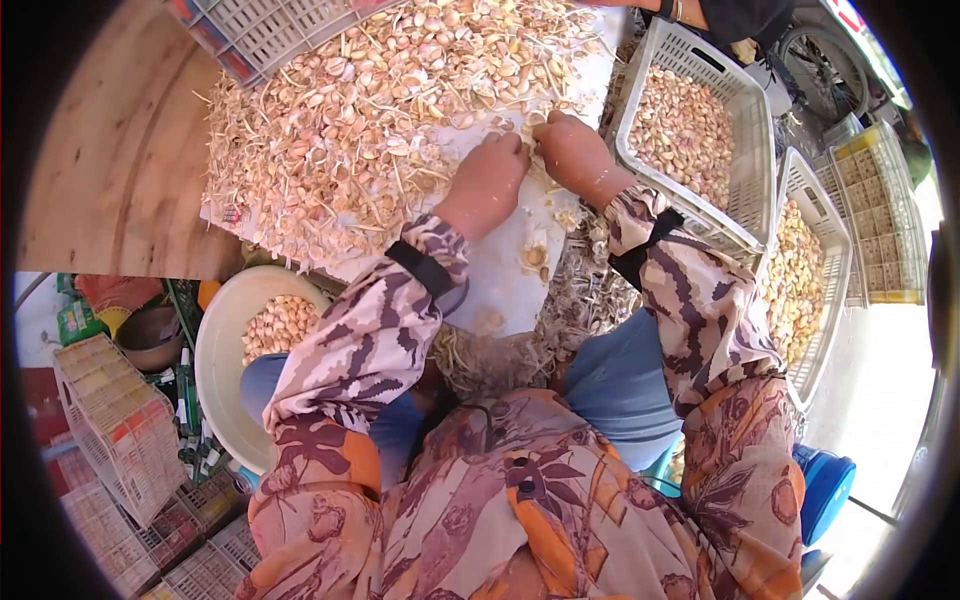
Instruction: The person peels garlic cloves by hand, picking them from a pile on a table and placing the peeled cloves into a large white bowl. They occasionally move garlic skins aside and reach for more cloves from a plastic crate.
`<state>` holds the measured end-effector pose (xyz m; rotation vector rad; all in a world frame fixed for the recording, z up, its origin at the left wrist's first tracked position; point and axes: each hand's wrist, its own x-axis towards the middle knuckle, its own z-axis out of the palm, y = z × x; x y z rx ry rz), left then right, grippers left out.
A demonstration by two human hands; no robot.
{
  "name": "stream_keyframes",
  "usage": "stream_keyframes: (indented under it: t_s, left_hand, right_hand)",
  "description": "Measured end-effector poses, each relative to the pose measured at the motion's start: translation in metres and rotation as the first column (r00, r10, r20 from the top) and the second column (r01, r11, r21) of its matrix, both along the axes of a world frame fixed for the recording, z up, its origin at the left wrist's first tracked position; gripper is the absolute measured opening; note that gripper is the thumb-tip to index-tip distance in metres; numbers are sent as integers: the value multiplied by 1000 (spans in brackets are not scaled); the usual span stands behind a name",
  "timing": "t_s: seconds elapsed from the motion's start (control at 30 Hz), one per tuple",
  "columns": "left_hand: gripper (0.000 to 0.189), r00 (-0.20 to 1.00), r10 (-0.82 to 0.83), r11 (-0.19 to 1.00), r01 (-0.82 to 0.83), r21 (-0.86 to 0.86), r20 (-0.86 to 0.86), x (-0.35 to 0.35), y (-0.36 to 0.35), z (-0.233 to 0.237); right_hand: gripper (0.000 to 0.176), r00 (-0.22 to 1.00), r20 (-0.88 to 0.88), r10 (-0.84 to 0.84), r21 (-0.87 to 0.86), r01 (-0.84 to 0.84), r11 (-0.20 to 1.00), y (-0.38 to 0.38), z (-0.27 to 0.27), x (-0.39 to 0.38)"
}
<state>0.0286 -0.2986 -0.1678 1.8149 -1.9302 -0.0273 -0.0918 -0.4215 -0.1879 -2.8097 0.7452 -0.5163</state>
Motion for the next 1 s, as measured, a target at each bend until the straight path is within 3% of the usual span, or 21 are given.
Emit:
stream_keyframes:
  t_s: [0.07,0.13,0.17,0.2,0.23,0.27,0.3,0.33,0.4,0.43,0.5,0.6,0.67,0.73,0.77,0.8,0.83,0.87,0.93,0.97,1.0]
  left_hand:
    - [17,1000,-10,1000,10,-14,10,-9,13,-3]
    - [19,989,-135,985,140,99,-55,-8,30,-2]
    - [17,980,-133,985,148,92,-147,-8,35,10]
    - [17,979,-138,984,153,93,-147,-2,31,17]
    - [16,969,-82,994,97,51,-233,8,20,22]
    - [15,947,-32,999,38,14,-319,14,6,30]
    - [12,957,-2,997,-19,-69,-290,17,-11,37]
    - [12,957,-9,998,-10,-67,-289,19,-30,37]
    - [14,996,-36,999,34,-26,-78,16,-71,30]
    - [14,996,-41,999,39,-27,-78,14,-86,17]
    - [13,981,-45,999,41,26,188,11,-109,-14]
    - [12,985,-76,995,65,79,153,7,-113,-12]
    - [12,984,-24,992,2,126,176,11,-106,0]
    - [12,1000,16,993,-15,114,-8,24,-94,12]
    - [15,971,105,976,-60,208,-215,29,-85,30]
    - [15,971,117,974,-70,218,-210,34,-76,45]
    - [16,850,145,981,-56,188,-507,39,-69,59]
    - [17,640,152,987,-54,153,-753,42,-64,70]
    - [17,662,109,994,-53,99,-742,44,-54,94]
    - [18,685,54,999,-42,35,-726,44,-53,98]
    - [18,683,59,998,-45,38,-728,45,-54,97]
  right_hand:
    - [12,997,6,-83,127,82,988,1,2,-7]
    - [14,990,-29,-141,188,144,971,0,13,-25]
    - [14,965,90,-246,484,173,858,-1,19,-35]
    - [14,911,169,-375,734,137,665,-2,25,-45]
    - [14,909,170,-381,735,140,663,-5,29,-54]
    - [14,794,276,-542,925,-66,374,-7,32,-63]
    - [15,643,286,-711,939,-335,75,-8,34,-70]
    - [15,636,286,-717,939,-336,76,-9,38,-73]
    - [15,596,285,-751,889,-457,-26,-11,45,-74]
    - [13,578,314,-753,880,-476,1,-14,44,-73]
    - [11,602,312,-735,900,-436,25,-27,40,-71]
    - [9,613,310,-727,924,-374,80,-39,42,-60]
    - [10,622,262,-738,960,-244,136,-51,33,-48]
    - [12,648,184,-739,975,-216,54,-55,24,-39]
    - [15,659,195,-726,956,-293,-9,-56,17,-34]
    - [20,669,209,-713,927,-367,-73,-57,13,-29]
    - [26,679,245,-692,925,-378,-44,-56,13,-26]
    - [26,685,239,-688,924,-378,-55,-53,22,-24]
    - [27,685,385,-619,919,-346,189,-47,41,-26]
    - [26,757,417,-504,909,-344,235,-49,41,-27]
    - [26,759,413,-503,911,-342,231,-50,44,-30]
